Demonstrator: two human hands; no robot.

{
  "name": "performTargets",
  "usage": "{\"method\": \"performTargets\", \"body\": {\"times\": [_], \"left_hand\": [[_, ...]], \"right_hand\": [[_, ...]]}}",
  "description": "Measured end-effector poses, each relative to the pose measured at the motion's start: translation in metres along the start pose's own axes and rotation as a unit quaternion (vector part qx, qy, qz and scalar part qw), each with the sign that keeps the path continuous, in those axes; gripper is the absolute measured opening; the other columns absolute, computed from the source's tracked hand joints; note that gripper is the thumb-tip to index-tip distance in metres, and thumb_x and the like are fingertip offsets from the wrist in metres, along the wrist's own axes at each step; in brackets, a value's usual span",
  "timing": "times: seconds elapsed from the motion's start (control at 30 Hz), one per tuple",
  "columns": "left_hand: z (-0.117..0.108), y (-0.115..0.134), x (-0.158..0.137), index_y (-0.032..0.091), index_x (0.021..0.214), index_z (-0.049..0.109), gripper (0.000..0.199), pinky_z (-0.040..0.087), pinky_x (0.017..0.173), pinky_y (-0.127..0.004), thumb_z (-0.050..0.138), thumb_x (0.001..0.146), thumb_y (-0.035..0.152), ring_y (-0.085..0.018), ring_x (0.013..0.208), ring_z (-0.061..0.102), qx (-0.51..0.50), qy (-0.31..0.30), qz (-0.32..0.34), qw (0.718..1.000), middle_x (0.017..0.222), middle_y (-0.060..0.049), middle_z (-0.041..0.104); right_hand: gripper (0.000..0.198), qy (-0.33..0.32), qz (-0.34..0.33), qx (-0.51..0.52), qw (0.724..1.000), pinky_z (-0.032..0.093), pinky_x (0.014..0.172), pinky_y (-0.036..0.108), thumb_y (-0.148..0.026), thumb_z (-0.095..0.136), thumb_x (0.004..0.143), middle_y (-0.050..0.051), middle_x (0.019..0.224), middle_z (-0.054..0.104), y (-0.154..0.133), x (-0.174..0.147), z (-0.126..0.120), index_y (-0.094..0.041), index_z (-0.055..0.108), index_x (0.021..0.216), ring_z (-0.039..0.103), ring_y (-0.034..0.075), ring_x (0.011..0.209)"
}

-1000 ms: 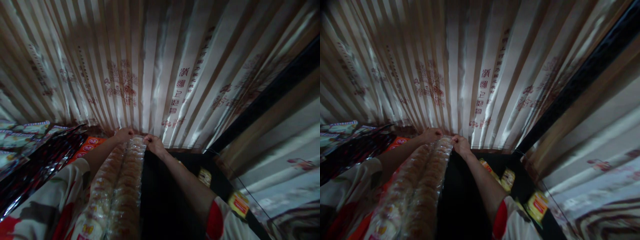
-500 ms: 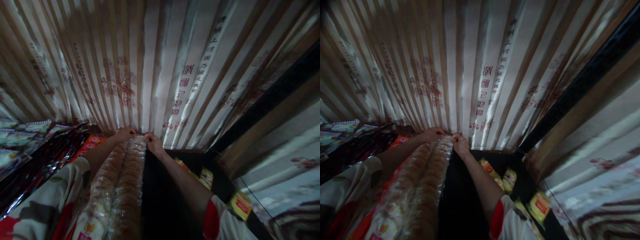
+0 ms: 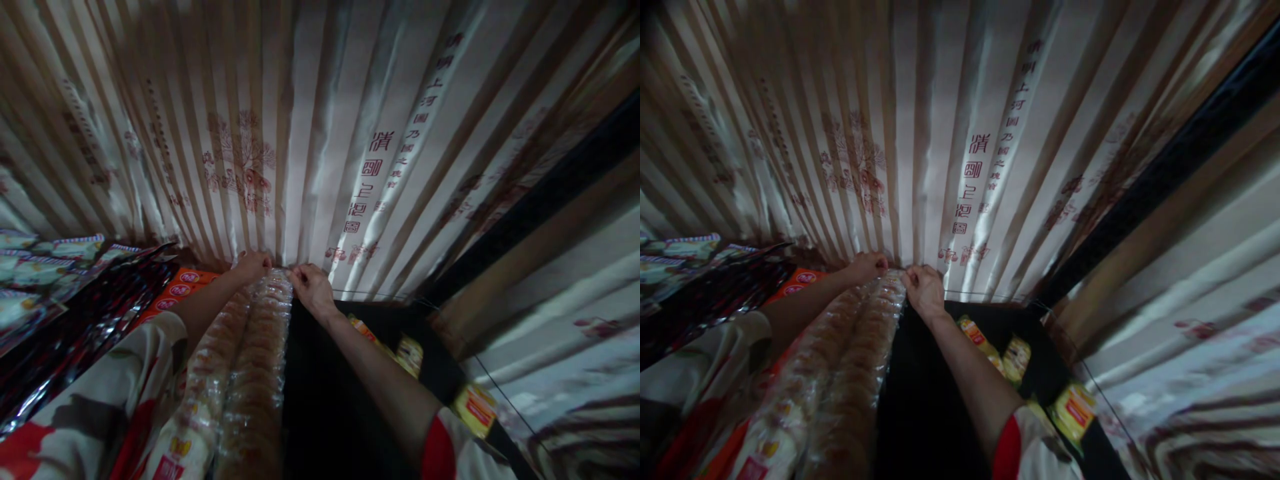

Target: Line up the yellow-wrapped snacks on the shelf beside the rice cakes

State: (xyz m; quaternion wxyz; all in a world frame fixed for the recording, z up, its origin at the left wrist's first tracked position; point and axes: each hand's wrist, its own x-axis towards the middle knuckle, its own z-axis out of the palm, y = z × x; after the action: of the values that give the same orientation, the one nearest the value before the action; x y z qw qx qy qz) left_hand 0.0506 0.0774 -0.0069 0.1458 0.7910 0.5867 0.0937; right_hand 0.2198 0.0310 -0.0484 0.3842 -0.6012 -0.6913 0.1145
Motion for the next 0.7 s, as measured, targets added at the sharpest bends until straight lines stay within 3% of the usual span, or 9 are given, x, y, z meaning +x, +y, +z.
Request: {"method": "performTargets", "body": {"times": [0.13, 0.2, 0.33, 0.5, 0.6, 0.7], "left_hand": [[-0.001, 0.0, -0.002, 0.022, 0.091, 0.061, 0.019, 0.038, 0.091, -0.031, 0.051, 0.076, 0.016, -0.016, 0.094, 0.059, -0.001, 0.006, 0.011, 1.0, 0.093, 0.001, 0.068], [-0.002, 0.001, -0.003, 0.022, 0.087, 0.063, 0.019, 0.038, 0.091, -0.031, 0.05, 0.075, 0.015, -0.017, 0.093, 0.06, 0.0, -0.001, 0.016, 1.0, 0.092, 0.001, 0.068], [-0.004, 0.0, -0.002, 0.023, 0.078, 0.068, 0.02, 0.039, 0.089, -0.029, 0.049, 0.074, 0.016, -0.017, 0.095, 0.059, 0.003, -0.024, 0.022, 0.999, 0.09, 0.001, 0.069], [-0.005, -0.005, -0.005, 0.025, 0.082, 0.07, 0.017, 0.039, 0.09, -0.029, 0.054, 0.075, 0.029, -0.018, 0.096, 0.059, 0.003, -0.044, 0.036, 0.998, 0.089, 0.001, 0.07], [-0.003, -0.007, -0.008, 0.027, 0.08, 0.069, 0.015, 0.034, 0.096, -0.033, 0.056, 0.074, 0.028, -0.018, 0.099, 0.057, 0.012, -0.038, 0.047, 0.998, 0.09, 0.003, 0.07], [-0.001, -0.006, -0.009, 0.026, 0.078, 0.068, 0.014, 0.024, 0.103, -0.042, 0.055, 0.074, 0.023, -0.019, 0.101, 0.057, 0.025, -0.032, 0.056, 0.998, 0.092, 0.003, 0.069]], "right_hand": [[0.024, -0.1, 0.039, 0.033, 0.994, 0.039, 0.057, 0.02, -0.042, 0.059, 0.075, -0.002, 0.063, 0.057, -0.004, -0.003, 0.002, -0.021, 0.06, 0.064, 0.051, 0.011, 0.059], [0.023, -0.119, 0.056, 0.05, 0.99, 0.038, 0.055, 0.02, -0.039, 0.06, 0.075, -0.003, 0.06, 0.058, -0.004, -0.003, 0.005, -0.02, 0.06, 0.062, 0.05, 0.01, 0.055], [0.02, -0.094, 0.068, 0.039, 0.992, 0.037, 0.054, 0.02, -0.037, 0.059, 0.075, -0.003, 0.06, 0.059, -0.004, -0.003, 0.009, -0.021, 0.062, 0.063, 0.052, 0.01, 0.055], [0.018, -0.066, 0.093, 0.002, 0.993, 0.037, 0.054, 0.021, -0.034, 0.057, 0.077, -0.002, 0.06, 0.06, -0.008, -0.004, 0.01, -0.023, 0.062, 0.065, 0.053, 0.011, 0.057], [0.016, -0.07, 0.1, -0.006, 0.992, 0.038, 0.056, 0.022, -0.033, 0.055, 0.079, -0.001, 0.063, 0.061, -0.011, -0.005, 0.01, -0.023, 0.062, 0.068, 0.054, 0.012, 0.059], [0.014, -0.024, 0.066, -0.015, 0.997, 0.041, 0.065, 0.024, -0.033, 0.055, 0.08, 0.002, 0.073, 0.062, -0.014, -0.009, 0.006, -0.021, 0.061, 0.078, 0.056, 0.015, 0.069]]}}
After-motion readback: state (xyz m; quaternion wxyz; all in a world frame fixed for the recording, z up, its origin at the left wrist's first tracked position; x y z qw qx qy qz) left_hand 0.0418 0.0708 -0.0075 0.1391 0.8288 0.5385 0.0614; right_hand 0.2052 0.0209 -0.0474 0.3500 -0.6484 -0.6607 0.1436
